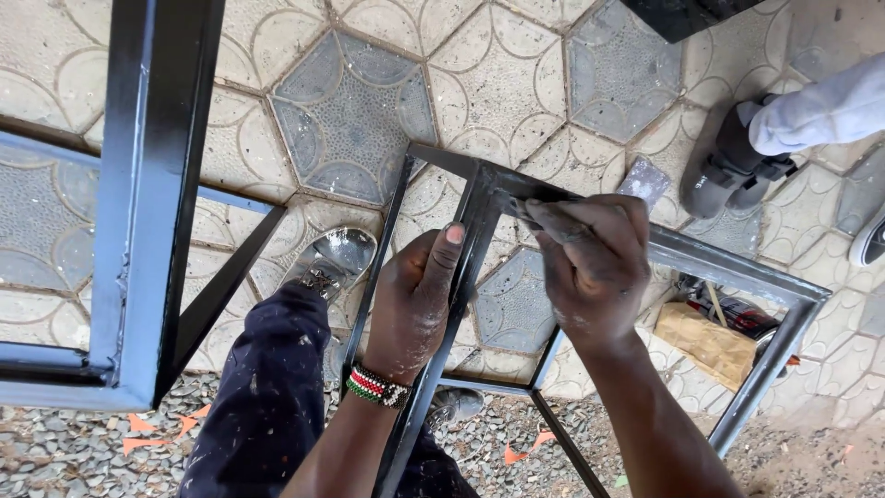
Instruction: The person sands the surface of a black metal frame using a sanding block. They hold the frame steady with one hand while moving the sanding block back and forth along the bars. The person repositions the frame to access different sections and continues sanding until the end of the clip.
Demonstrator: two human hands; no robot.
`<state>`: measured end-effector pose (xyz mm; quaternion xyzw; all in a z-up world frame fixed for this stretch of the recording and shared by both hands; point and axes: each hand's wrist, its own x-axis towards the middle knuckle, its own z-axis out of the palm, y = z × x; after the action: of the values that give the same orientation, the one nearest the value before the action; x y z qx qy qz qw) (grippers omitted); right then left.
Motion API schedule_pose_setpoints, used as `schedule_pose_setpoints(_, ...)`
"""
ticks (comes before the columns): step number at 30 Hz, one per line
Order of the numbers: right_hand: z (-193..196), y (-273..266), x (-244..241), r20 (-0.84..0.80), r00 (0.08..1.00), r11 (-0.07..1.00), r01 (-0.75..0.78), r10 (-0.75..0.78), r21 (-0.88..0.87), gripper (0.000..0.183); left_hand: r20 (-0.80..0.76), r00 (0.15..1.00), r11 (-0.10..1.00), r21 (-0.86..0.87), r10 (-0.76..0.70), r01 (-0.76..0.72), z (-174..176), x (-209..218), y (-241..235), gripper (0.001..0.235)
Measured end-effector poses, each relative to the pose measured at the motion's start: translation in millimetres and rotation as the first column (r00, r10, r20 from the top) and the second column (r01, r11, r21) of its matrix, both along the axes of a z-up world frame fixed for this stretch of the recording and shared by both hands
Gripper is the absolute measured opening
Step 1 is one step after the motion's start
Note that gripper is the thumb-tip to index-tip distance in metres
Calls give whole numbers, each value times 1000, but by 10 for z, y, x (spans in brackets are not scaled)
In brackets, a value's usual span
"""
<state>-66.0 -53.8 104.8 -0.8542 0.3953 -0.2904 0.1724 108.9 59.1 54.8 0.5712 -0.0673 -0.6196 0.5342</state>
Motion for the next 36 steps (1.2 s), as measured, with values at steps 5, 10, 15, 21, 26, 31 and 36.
schedule_pose_setpoints(5, 11, -75, 176, 5, 990, 987, -138, 139, -83, 21, 3, 1000, 1000, 19, -13, 13, 85, 3, -31, 54)
schedule_pose_setpoints(10, -20, -39, -122, -117, 986, 975, -140, 121, -171, 18, 8, 1000, 1000, 11, -8, 8, -62, -22, -10, 54)
schedule_pose_setpoints(15, -191, -12, 18, -88, 989, 975, -136, 122, -177, 25, -17, 1000, 1000, -17, 25, -25, -65, -17, -21, 53)
schedule_pose_setpoints(21, 99, -56, -119, -134, 986, 993, -109, 102, -42, 25, -8, 1000, 999, -40, -6, 6, -201, -83, 39, 52)
schedule_pose_setpoints(26, -124, 21, -84, -81, 995, 996, -61, 56, -64, 24, -33, 999, 1000, -20, 10, -11, -49, -13, -11, 51)
schedule_pose_setpoints(31, 73, 16, 89, -93, 993, 997, -76, 77, 16, 25, -78, 995, 998, -18, 59, -60, -33, -91, 21, 48)
schedule_pose_setpoints(36, 678, 24, -169, -306, 930, 956, -118, 202, 270, 18, 136, 985, 991, -62, -106, 115, 209, 74, -50, 54)
